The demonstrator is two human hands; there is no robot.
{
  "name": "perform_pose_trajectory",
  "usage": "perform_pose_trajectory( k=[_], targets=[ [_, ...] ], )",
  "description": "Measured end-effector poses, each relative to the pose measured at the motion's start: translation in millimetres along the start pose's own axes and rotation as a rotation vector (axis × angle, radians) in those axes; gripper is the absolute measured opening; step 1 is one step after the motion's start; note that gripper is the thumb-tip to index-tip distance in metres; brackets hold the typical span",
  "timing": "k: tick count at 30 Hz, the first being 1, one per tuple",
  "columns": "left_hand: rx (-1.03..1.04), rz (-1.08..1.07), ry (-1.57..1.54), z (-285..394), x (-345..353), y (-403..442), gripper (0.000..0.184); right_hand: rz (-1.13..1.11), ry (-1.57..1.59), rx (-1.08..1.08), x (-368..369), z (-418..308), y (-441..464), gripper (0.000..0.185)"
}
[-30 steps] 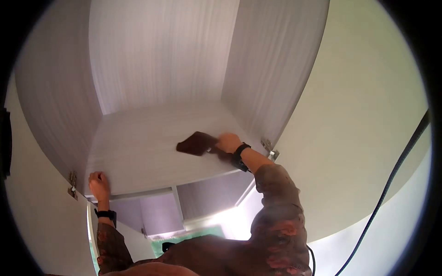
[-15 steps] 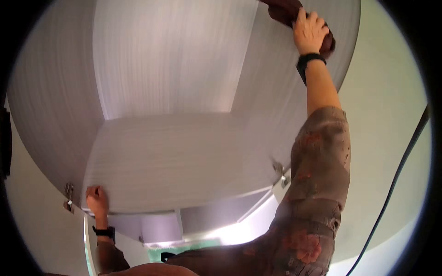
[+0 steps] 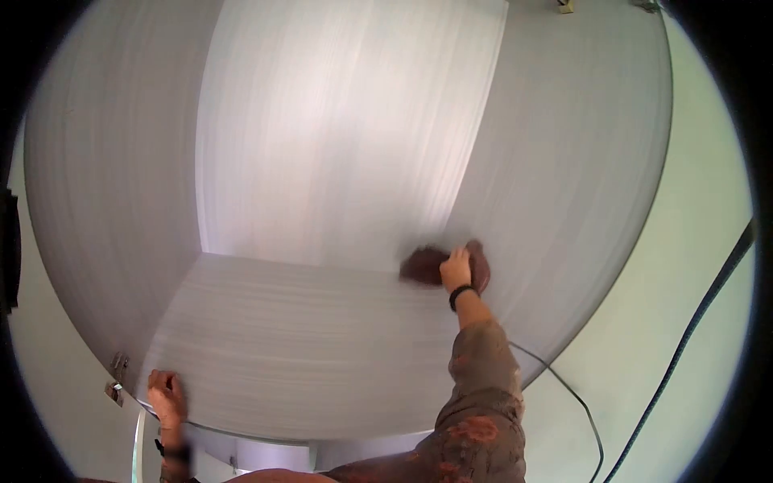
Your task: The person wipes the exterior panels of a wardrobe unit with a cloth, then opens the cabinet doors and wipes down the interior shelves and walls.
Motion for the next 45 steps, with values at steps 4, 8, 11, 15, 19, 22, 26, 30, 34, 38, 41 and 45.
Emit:
perform_pose_trajectory(
  k=[4,8,11,15,19,22,26,30,34,38,41,45],
  targets=[
    [0.032,-0.012,0.047,-0.7,-0.8,-0.1,0.003,-0.196,0.296,0.063,6.9,-39.8,-27.2,0.024],
    [-0.005,-0.035,0.025,14.0,-5.1,7.0,0.004,-0.262,0.571,0.281,63.5,-55.1,1.1,0.025],
    [-0.015,-0.06,0.009,19.8,-7.9,11.3,0.003,-0.512,0.827,0.567,76.8,-70.1,11.0,0.043],
    [-0.003,-0.065,0.038,12.3,-5.7,8.1,0.002,-0.55,0.579,0.496,21.3,-125.1,-14.0,0.062],
    [-0.016,-0.054,0.022,17.1,-7.3,12.3,0.003,-0.696,0.751,0.154,3.0,-177.5,21.1,0.061],
    [-0.05,-0.069,0.024,18.3,-7.8,13.4,0.003,-0.59,0.802,-0.032,-25.9,-230.1,47.3,0.053],
    [-0.064,-0.066,0.056,12.5,-5.8,10.6,0.004,-0.349,0.813,-0.336,-93.1,-301.6,59.6,0.045],
    [-0.057,-0.04,0.052,13.3,-5.2,11.7,0.006,-0.303,0.982,-0.431,-190.1,-351.6,45.7,0.036],
    [-0.055,-0.039,0.05,18.1,-6.6,15.9,0.006,-0.252,1.112,-0.584,-277.6,-427.1,38.4,0.04],
    [-0.104,-0.07,0.071,13.7,-5.1,13.0,0.006,-0.257,1.144,-0.59,-347.1,-489.3,28.6,0.049],
    [-0.121,-0.085,0.082,10.8,-5.4,9.9,0.005,-0.195,1.113,-0.639,-382.8,-514.7,17.1,0.05],
    [-0.071,-0.081,0.061,13.0,-7.3,12.7,0.002,-0.116,1.196,-0.736,-381.1,-497.6,-3.5,0.042]
  ],
)
Point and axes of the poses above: each hand's wrist, its own y-axis towards the middle knuckle, its own x-axis out of the palm, z = x × y, the point moved 4 cm from there along y, towards the middle knuckle, and after that the axes turned 14 degrees about x, right-handed, at the moved point
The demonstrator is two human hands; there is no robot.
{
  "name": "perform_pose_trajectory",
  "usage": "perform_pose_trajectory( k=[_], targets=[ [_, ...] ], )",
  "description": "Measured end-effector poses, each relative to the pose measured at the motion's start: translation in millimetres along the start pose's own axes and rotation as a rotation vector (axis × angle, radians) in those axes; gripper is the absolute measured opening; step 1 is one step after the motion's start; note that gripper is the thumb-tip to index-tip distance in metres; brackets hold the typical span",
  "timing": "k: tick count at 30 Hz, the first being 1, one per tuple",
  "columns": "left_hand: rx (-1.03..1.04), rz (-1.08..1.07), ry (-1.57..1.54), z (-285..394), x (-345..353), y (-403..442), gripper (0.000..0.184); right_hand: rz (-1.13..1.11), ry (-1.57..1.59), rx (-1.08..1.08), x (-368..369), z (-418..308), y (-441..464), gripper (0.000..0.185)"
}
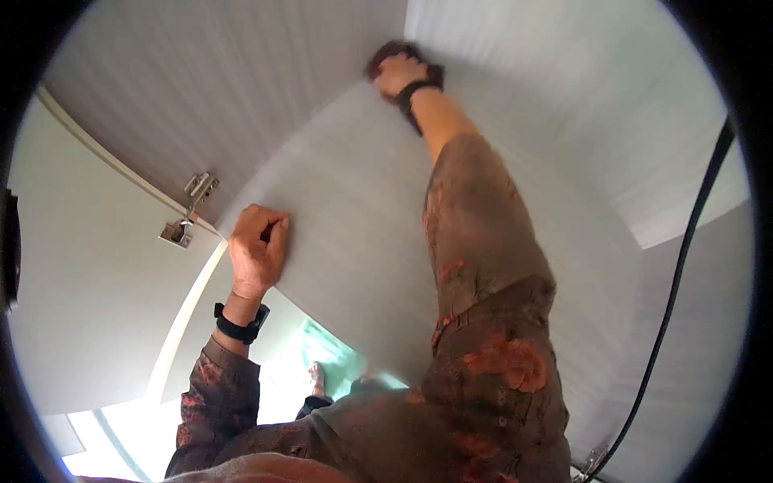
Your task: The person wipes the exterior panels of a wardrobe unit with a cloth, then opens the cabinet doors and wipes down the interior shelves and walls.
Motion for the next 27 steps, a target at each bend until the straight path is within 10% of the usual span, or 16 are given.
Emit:
perform_pose_trajectory(
  k=[9,27],
  targets=[
    [0.108,0.084,0.028,-8.2,6.1,-8.9,0.002,-0.108,0.123,-0.447,-56.3,-86.9,-205.8,0.032],
    [0.26,0.018,-0.63,82.3,-137.3,-7.3,0.012,-0.048,0.074,-0.269,-65.2,-90.4,-300.4,0.041]
  ],
)
Point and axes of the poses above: each hand's wrist, its own y-axis towards the middle knuckle, its own x-axis out of the palm, z = x × y, the point moved 4 cm from there along y, towards the middle knuckle, and after that the axes turned 14 degrees about x, right-handed, at the moved point
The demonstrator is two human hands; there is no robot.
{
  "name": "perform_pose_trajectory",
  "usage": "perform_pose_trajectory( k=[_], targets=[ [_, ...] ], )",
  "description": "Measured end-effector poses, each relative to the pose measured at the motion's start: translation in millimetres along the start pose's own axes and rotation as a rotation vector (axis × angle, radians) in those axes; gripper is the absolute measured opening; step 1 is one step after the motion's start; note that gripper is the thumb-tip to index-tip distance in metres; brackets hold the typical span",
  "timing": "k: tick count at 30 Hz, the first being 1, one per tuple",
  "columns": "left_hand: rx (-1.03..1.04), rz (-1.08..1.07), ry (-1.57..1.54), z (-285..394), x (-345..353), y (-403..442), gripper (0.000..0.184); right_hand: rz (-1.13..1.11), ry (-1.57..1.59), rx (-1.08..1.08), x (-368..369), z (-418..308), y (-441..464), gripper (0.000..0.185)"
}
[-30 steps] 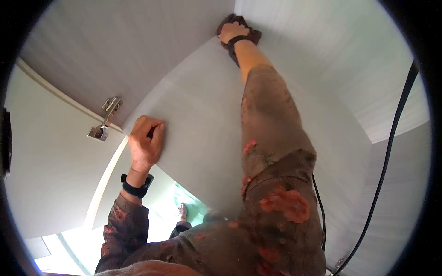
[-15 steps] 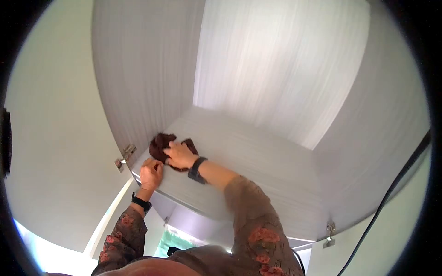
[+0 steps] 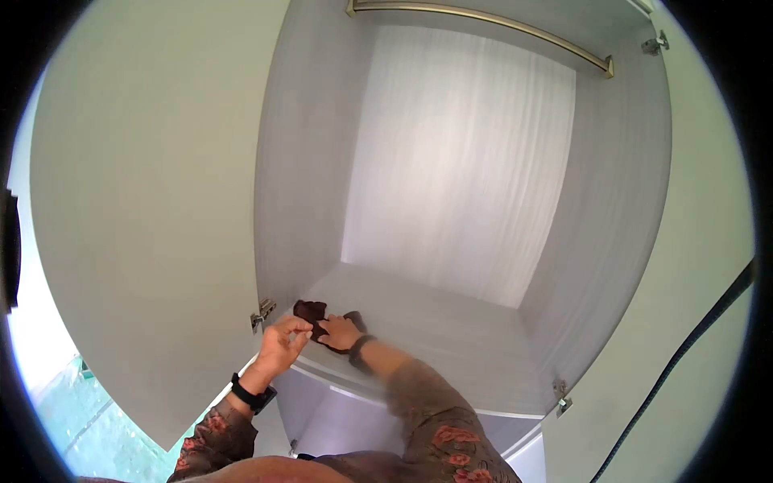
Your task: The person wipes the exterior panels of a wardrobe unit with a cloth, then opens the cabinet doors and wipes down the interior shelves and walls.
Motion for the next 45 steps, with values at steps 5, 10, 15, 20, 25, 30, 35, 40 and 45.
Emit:
perform_pose_trajectory(
  k=[5,10,15,20,25,30,35,40,45],
  targets=[
    [0.328,0.075,0.14,142.3,-72.8,21.2,0.017,-0.052,0.041,0.008,7.2,3.2,4.3,0.048],
    [0.347,0.147,0.191,238.8,-141.7,-12.4,0.014,-0.059,0.052,0.014,6.6,5.8,6.7,0.048],
    [0.436,0.373,0.347,287.6,-216.2,-36.3,0.022,-0.035,0.021,0.002,8.5,2.5,4.9,0.051],
    [0.713,-0.121,-0.142,388.7,-272.0,30.6,0.051,-0.106,-0.034,0.084,-31.4,-25.3,-16.8,0.051],
    [0.747,-0.183,-0.19,386.0,-250.3,26.5,0.05,-0.119,-0.074,0.098,-17.6,-17.0,-12.9,0.052],
    [0.756,-0.164,-0.173,380.1,-235.3,20.7,0.049,0.093,-0.069,0.078,-23.3,-19.2,-17.0,0.036],
    [0.767,-0.148,-0.165,374.9,-228.1,21.0,0.048,0.095,-0.082,0.085,-32.5,-24.1,-24.5,0.036],
    [0.771,-0.131,-0.127,371.0,-225.9,20.5,0.047,-0.09,-0.023,0.095,-17.4,-16.2,-18.2,0.051],
    [0.783,-0.121,-0.076,365.2,-225.0,15.9,0.046,0.01,0.04,0.059,6.7,4.5,1.4,0.047]
  ],
)
Point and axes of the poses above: each hand's wrist, its own y-axis towards the middle knuckle, its own x-axis out of the palm, z = x × y, the point moved 4 cm from there along y, towards the middle knuckle, and after that the axes turned 14 degrees about x, right-handed, at the moved point
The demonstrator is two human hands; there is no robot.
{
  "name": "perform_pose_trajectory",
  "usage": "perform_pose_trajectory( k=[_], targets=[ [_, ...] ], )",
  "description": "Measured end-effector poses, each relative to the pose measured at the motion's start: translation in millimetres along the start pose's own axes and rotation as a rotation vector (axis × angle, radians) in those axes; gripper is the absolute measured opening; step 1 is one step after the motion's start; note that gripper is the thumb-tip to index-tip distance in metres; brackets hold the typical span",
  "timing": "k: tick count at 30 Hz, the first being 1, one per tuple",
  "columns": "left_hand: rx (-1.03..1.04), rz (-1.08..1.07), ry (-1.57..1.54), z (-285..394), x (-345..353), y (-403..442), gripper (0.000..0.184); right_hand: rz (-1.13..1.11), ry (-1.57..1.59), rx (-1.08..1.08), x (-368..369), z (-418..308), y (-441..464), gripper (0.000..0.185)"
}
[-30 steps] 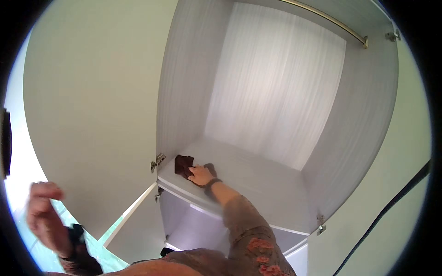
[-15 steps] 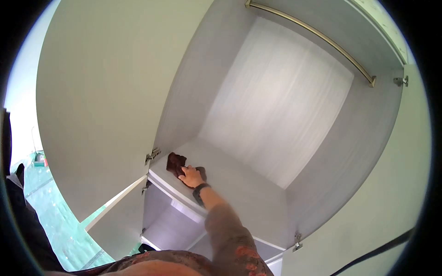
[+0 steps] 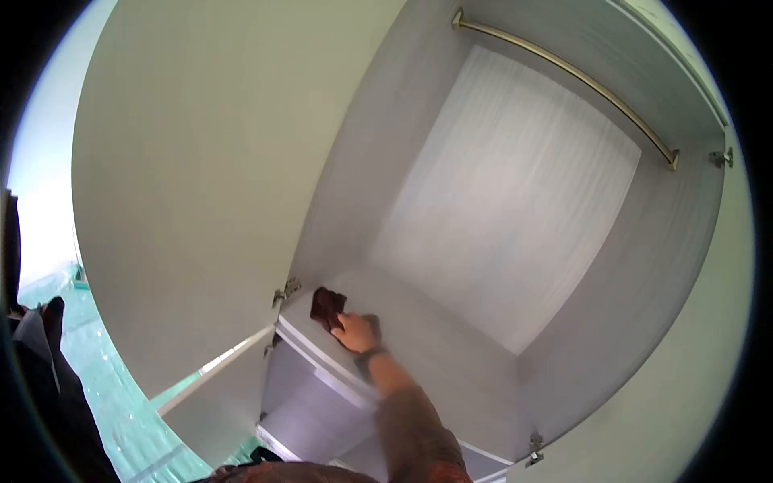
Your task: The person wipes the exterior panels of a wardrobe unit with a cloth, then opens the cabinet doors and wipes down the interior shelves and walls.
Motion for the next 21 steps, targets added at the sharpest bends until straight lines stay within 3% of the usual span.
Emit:
perform_pose_trajectory(
  k=[6,9,15,16,21],
  targets=[
    [0.009,-0.022,0.057,-2.4,1.5,2.9,0.045,0.046,0.021,-0.05,-25.7,-16.8,-2.2,0.041],
    [0.003,-0.023,0.065,-9.7,3.5,4.0,0.044,-0.095,-0.042,0.046,-32.8,-25.5,-16.5,0.042],
    [0.001,-0.033,0.073,-20.9,9.3,9.4,0.043,0.053,0.034,-0.019,-19.2,-16.1,-16.5,0.038],
    [0.006,-0.035,0.077,-21.0,10.3,9.5,0.043,0.027,-0.051,0.003,-16.2,-15.2,-15.4,0.047],
    [0.003,-0.042,0.091,-32.1,8.3,12.3,0.042,-0.037,0.004,0.064,-14.5,-15.2,-20.2,0.047]
  ],
)
Point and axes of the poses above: each hand's wrist, its own y-axis towards the middle knuckle, its own x-axis out of the palm, z = x × y, the point moved 4 cm from there along y, towards the middle knuckle, and after that the axes turned 14 degrees about x, right-handed, at the moved point
